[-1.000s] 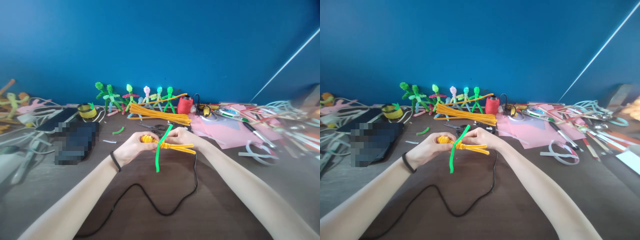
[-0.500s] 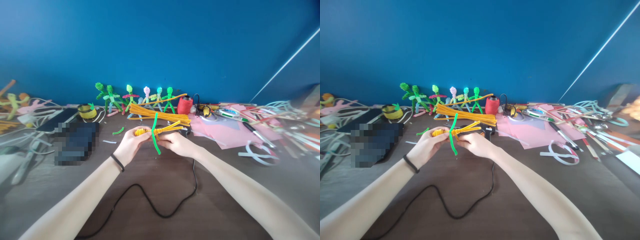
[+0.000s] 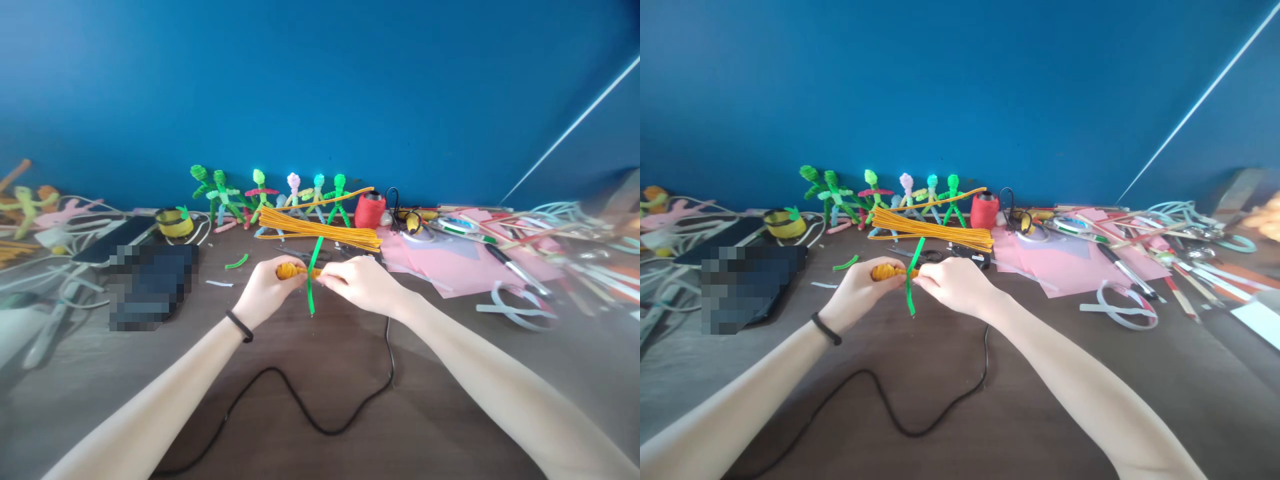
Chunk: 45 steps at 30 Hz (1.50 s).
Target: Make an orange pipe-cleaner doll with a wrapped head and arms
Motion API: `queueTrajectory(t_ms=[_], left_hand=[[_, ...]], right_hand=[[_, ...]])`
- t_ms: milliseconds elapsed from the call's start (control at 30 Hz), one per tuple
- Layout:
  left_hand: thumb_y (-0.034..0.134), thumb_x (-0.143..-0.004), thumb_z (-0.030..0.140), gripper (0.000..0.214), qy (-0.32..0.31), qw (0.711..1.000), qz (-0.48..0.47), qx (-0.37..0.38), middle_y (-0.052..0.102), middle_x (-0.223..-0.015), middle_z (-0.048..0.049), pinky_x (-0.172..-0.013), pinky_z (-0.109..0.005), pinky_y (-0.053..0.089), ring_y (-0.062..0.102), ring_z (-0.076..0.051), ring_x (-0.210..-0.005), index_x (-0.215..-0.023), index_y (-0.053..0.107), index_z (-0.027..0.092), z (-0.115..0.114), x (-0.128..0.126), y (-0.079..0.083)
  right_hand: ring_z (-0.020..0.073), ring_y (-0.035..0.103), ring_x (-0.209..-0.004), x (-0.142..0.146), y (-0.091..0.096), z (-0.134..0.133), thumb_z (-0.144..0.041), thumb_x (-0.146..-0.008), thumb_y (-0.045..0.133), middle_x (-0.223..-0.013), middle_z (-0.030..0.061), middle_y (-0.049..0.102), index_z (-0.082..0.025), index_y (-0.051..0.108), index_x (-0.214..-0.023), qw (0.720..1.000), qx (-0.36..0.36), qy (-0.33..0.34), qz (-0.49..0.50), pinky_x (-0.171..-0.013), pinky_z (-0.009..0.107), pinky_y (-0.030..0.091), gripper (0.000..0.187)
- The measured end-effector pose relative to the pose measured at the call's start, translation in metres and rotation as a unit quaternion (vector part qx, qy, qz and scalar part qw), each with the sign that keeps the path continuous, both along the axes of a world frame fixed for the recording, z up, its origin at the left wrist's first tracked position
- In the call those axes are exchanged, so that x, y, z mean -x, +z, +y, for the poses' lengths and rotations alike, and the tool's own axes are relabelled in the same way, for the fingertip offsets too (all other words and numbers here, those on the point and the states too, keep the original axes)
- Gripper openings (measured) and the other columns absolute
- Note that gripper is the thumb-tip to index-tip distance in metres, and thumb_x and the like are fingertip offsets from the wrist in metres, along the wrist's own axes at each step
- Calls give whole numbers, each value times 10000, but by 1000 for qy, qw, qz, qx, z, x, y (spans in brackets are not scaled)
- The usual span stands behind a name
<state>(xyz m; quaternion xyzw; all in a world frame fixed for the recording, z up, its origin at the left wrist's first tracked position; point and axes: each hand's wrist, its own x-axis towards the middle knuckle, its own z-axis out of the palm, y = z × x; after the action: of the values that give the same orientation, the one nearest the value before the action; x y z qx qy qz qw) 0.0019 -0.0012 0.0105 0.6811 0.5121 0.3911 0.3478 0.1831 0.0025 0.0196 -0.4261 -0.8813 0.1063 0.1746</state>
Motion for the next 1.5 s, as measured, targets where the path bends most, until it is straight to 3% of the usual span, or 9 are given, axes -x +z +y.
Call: queueTrajectory(t_ms=[133, 333, 633, 767, 900, 1000, 1167, 1333, 1500], left_hand=[[596, -649, 289, 165, -48, 998, -10, 40, 615, -633, -3, -600, -248, 408, 544, -146, -609, -740, 636, 156, -3, -2, 3], [657, -605, 256, 174, -96, 983, -89, 126, 607, -676, 2, -600, -236, 433, 543, -118, -606, -743, 643, 150, -5, -4, 4], [695, -597, 154, 143, -165, 913, -287, 238, 593, -639, 6, -577, -202, 430, 526, -74, -567, -725, 633, 140, -7, -3, 0], [689, -616, 155, 139, -155, 897, -338, 239, 621, -696, -16, -621, -209, 442, 562, -97, -631, -740, 628, 136, -6, -3, 0], [659, -657, 163, 117, -152, 891, -373, 211, 625, -694, -23, -630, -207, 449, 578, -109, -652, -764, 627, 130, -5, -4, -2], [655, -662, 177, 126, -121, 893, -394, 180, 631, -730, -32, -675, -220, 457, 587, -118, -688, -770, 622, 121, -3, -5, -4], [705, -589, 188, 175, -4, 922, -367, 122, 601, -688, 8, -643, -203, 457, 557, -85, -630, -727, 615, 129, 1, -7, -9], [701, -574, 248, 217, 70, 972, -219, 52, 594, -693, 7, -635, -222, 450, 545, -101, -629, -739, 616, 136, 0, -8, -8], [632, -632, 290, 183, 88, 995, -45, -23, 623, -712, -12, -637, -244, 426, 543, -140, -665, -740, 613, 144, -2, -6, -4]], right_hand=[[107, 496, -569, -8, 7, 3, -329, -830, 462, -663, 13, 614, -192, 640, -791, 998, 24, -15, 56, -536, 231, 263, 227], [112, 510, -611, -19, 11, 10, -379, -782, 521, -672, 1, 609, -174, 644, -754, 981, 120, 43, 148, -575, 230, 333, 241], [99, 502, -596, -22, 0, 18, -433, -732, 563, -674, 7, 585, -131, 646, -763, 916, 305, 91, 243, -523, 212, 347, 315], [53, 367, -441, -19, -13, 21, -442, -803, 459, -491, -45, 440, -119, 605, -773, 875, 361, 155, 283, -435, 195, 274, 356], [52, 347, -431, -11, -26, 20, -443, -823, 419, -506, -40, 439, -114, 571, -789, 849, 367, 179, 334, -406, 189, 254, 364], [53, 358, -416, -2, -30, 16, -407, -861, 358, -503, -42, 440, -127, 547, -801, 861, 342, 161, 340, -416, 193, 265, 343], [61, 383, -414, 6, -24, 7, -271, -862, 356, -493, -35, 465, -153, 472, -634, 930, 257, 73, 254, -460, 206, 308, 282], [86, 436, -527, 9, -16, 1, -172, -794, 393, -552, -12, 486, -158, 417, -553, 984, 114, 5, 134, -536, 215, 314, 242], [103, 463, -552, 11, -5, -6, -210, -796, 383, -639, 28, 562, -153, 489, -589, 997, 58, -50, -7, -516, 232, 257, 239]])
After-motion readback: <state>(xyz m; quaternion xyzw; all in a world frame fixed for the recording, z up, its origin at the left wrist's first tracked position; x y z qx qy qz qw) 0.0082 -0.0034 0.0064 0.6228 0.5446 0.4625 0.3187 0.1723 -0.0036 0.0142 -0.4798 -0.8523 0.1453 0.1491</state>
